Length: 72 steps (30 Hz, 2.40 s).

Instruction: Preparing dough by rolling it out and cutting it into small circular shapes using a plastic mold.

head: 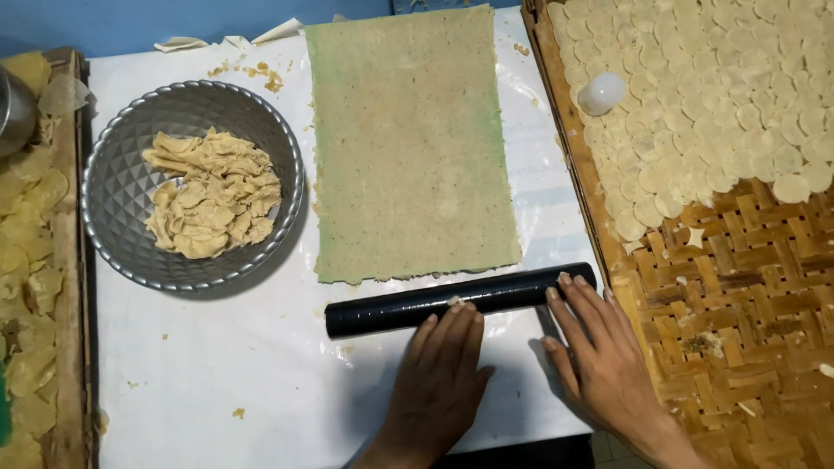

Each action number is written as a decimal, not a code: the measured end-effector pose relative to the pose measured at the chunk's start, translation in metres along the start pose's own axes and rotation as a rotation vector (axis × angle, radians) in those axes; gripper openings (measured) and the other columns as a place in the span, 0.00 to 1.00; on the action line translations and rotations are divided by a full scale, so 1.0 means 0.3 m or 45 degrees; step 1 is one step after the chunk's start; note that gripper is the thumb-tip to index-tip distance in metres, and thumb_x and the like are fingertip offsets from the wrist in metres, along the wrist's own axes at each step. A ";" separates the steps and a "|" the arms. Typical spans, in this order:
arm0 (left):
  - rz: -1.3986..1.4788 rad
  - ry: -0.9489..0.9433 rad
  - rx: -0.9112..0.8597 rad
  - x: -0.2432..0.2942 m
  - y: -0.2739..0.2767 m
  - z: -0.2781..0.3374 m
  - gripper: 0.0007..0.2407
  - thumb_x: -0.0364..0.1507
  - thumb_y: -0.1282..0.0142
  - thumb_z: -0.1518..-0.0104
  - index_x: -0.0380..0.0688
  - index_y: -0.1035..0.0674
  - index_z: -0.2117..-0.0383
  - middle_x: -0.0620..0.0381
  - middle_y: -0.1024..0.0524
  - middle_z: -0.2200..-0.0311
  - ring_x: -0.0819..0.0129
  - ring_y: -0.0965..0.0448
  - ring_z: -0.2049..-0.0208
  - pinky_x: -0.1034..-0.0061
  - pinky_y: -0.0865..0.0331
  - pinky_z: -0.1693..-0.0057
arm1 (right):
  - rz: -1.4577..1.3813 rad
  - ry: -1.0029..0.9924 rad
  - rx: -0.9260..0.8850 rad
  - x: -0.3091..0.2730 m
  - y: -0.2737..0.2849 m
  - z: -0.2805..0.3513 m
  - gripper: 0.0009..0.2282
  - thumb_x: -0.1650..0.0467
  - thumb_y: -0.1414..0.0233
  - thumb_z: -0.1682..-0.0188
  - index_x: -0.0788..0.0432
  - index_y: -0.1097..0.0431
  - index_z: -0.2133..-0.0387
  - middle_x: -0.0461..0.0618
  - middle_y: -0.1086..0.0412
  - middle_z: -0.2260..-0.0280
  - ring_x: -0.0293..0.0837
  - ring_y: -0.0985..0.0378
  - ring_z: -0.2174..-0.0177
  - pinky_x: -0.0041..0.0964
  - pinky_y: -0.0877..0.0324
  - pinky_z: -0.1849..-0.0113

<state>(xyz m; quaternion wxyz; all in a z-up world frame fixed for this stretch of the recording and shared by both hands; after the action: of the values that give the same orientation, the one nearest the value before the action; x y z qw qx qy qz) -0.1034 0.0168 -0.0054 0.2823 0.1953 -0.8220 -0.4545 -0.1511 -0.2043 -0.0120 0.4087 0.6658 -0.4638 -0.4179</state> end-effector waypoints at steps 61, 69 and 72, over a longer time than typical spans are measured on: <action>-0.446 0.433 0.063 -0.348 0.337 0.327 0.19 0.30 0.37 0.46 0.43 0.24 0.47 0.53 0.24 0.51 0.56 0.27 0.46 0.50 0.41 0.35 | -0.612 0.726 -0.015 -0.673 -0.129 -0.990 0.10 0.71 0.47 0.44 0.68 0.23 0.57 0.65 0.24 0.58 0.61 0.20 0.63 0.52 0.23 0.62; -0.531 0.926 0.509 -0.372 0.447 0.503 0.20 0.38 0.55 0.34 0.34 0.27 0.44 0.44 0.24 0.50 0.46 0.24 0.53 0.55 0.34 0.48 | -0.655 0.493 0.142 -0.426 -0.017 -0.966 0.10 0.72 0.47 0.42 0.65 0.24 0.52 0.59 0.27 0.59 0.50 0.23 0.65 0.41 0.26 0.67; -0.689 1.180 0.673 -0.437 0.522 0.492 0.20 0.33 0.51 0.31 0.25 0.28 0.40 0.35 0.25 0.55 0.39 0.26 0.52 0.52 0.31 0.47 | -0.577 0.323 0.226 -0.209 0.009 -0.891 0.08 0.74 0.45 0.41 0.68 0.23 0.54 0.62 0.25 0.58 0.51 0.20 0.64 0.40 0.25 0.68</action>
<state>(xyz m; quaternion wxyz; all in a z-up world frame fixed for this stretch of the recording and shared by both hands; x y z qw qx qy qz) -0.1079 0.2664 0.0282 0.4275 0.6391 -0.6196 -0.1579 0.0842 -0.1031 0.0863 0.2995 0.8328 -0.2828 -0.3698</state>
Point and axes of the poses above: each hand's wrist, its own z-axis away from the middle knuckle, its own y-axis out of the back of the hand, x = y × z, the point moved 2 cm from there along -z, towards the middle knuckle
